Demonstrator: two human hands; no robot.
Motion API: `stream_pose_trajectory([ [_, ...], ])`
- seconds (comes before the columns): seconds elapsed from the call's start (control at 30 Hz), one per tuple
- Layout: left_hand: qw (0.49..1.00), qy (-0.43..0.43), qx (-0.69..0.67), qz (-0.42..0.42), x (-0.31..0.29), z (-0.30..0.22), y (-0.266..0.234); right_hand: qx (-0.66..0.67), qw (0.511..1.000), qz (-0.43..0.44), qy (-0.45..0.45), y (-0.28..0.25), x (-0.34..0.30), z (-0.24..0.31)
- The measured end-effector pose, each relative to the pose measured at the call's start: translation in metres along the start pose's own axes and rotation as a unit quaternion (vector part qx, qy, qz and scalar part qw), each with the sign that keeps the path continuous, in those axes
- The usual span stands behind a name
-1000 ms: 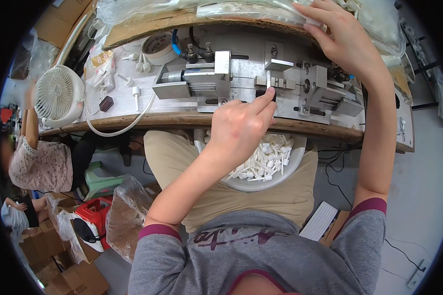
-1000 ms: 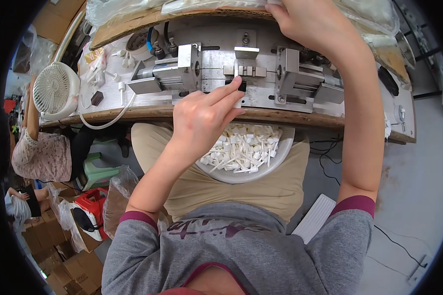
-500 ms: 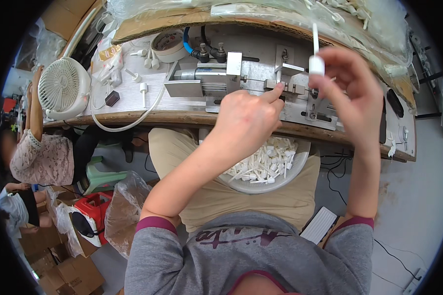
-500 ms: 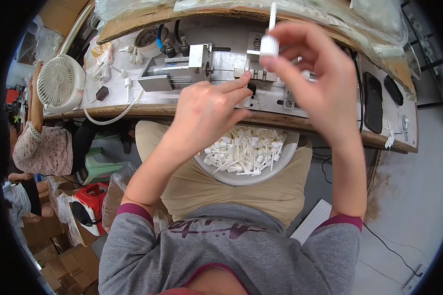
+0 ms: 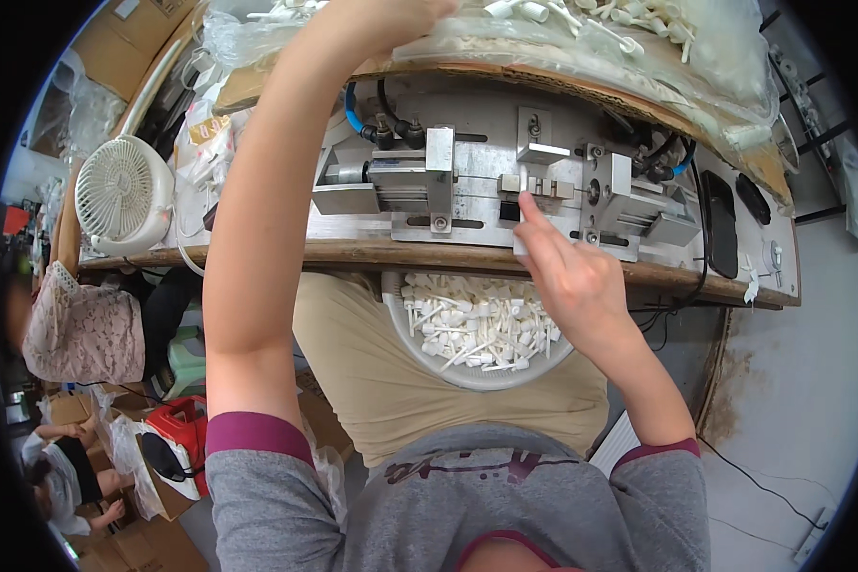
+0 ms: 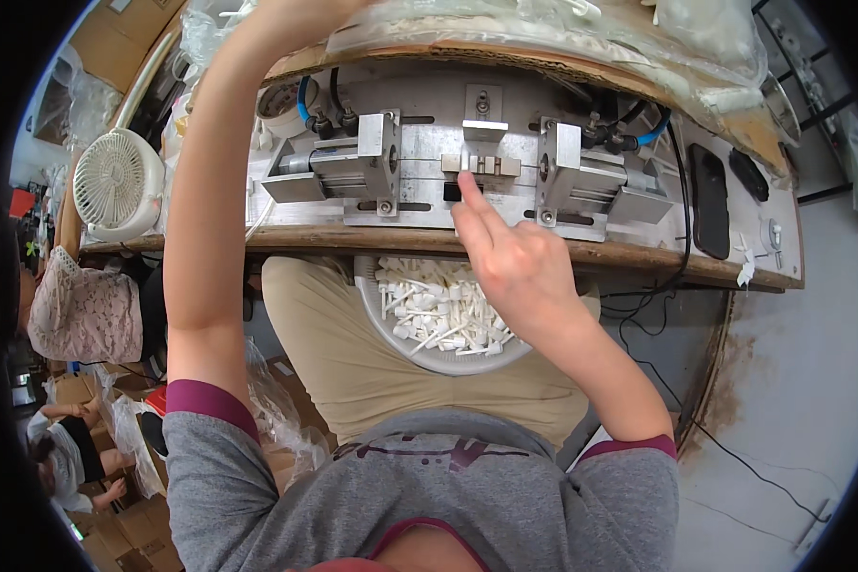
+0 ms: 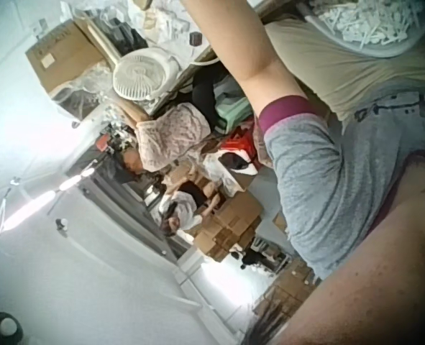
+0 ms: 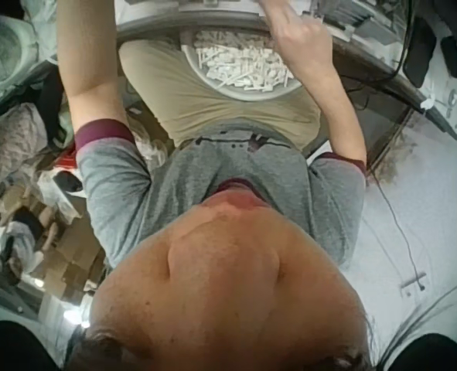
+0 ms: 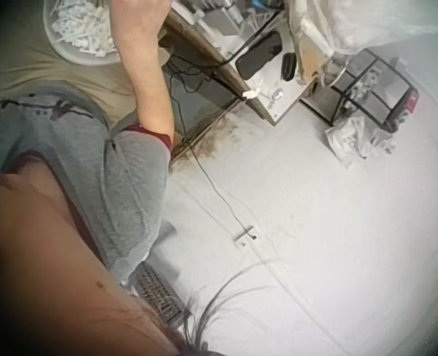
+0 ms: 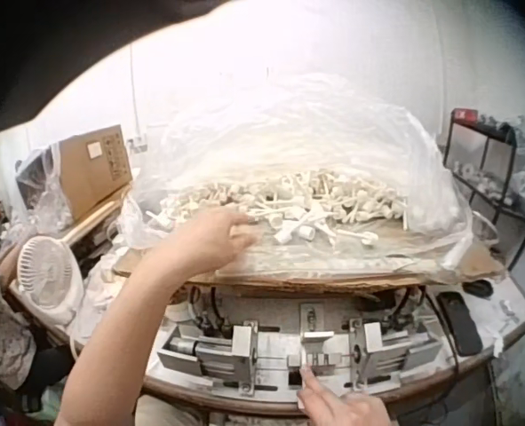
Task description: The person is using an industrial machine to press-fit or assemble white plastic components.
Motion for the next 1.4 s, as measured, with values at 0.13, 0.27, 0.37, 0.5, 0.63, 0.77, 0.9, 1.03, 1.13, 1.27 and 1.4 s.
stream_pose_trajectory([
  [0.13, 0.997, 0.006, 0.044, 0.069, -0.011, -0.003, 0.017, -0.011, 1.000, 0.016, -0.013, -0.002, 0.016, 0.001],
  [0.27, 0.994, 0.047, -0.006, -0.094, -0.022, 0.020, 0.004, -0.006, 1.000, 0.028, 0.001, -0.004, 0.018, 0.004],
  [0.37, 0.988, 0.076, 0.006, -0.134, -0.029, 0.008, -0.004, 0.013, 0.999, 0.042, 0.000, -0.007, 0.020, 0.002],
  [0.5, 0.968, 0.092, -0.085, -0.217, -0.059, -0.024, -0.032, 0.211, 0.972, 0.037, 0.093, -0.024, 0.036, -0.033],
  [0.63, 0.939, 0.145, -0.194, -0.243, -0.107, -0.062, -0.037, 0.120, 0.972, -0.139, 0.149, -0.069, 0.075, -0.091],
  [0.77, 0.928, 0.178, -0.271, -0.182, -0.133, -0.070, 0.001, -0.042, 0.980, -0.121, 0.152, -0.056, 0.117, -0.166],
  [0.9, 0.944, 0.132, -0.275, -0.124, -0.162, -0.067, 0.044, 0.084, 0.988, 0.031, 0.122, 0.007, 0.136, -0.193],
  [1.03, 0.977, 0.125, -0.131, -0.110, -0.183, -0.055, 0.088, 0.082, 0.987, 0.009, 0.141, -0.006, 0.135, -0.170],
  [1.13, 0.987, 0.117, -0.092, -0.064, -0.181, -0.057, 0.105, 0.008, 0.992, -0.075, 0.100, -0.028, 0.134, -0.146],
  [1.27, 0.988, 0.151, -0.030, -0.019, -0.172, -0.066, 0.119, -0.016, 0.995, -0.008, 0.100, -0.025, 0.133, -0.136],
  [1.4, 0.986, 0.165, -0.006, -0.007, -0.162, -0.076, 0.120, 0.061, 0.997, 0.027, 0.037, -0.035, 0.124, -0.141],
])
Point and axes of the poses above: each hand's wrist, its own x-axis towards the middle knuckle, its own y-axis out of the palm, z = x × y, the point moved 9 cm from there along x, towards the middle knuckle, and after that the axes turned 15 degrees about -x, right-handed, at the moved point
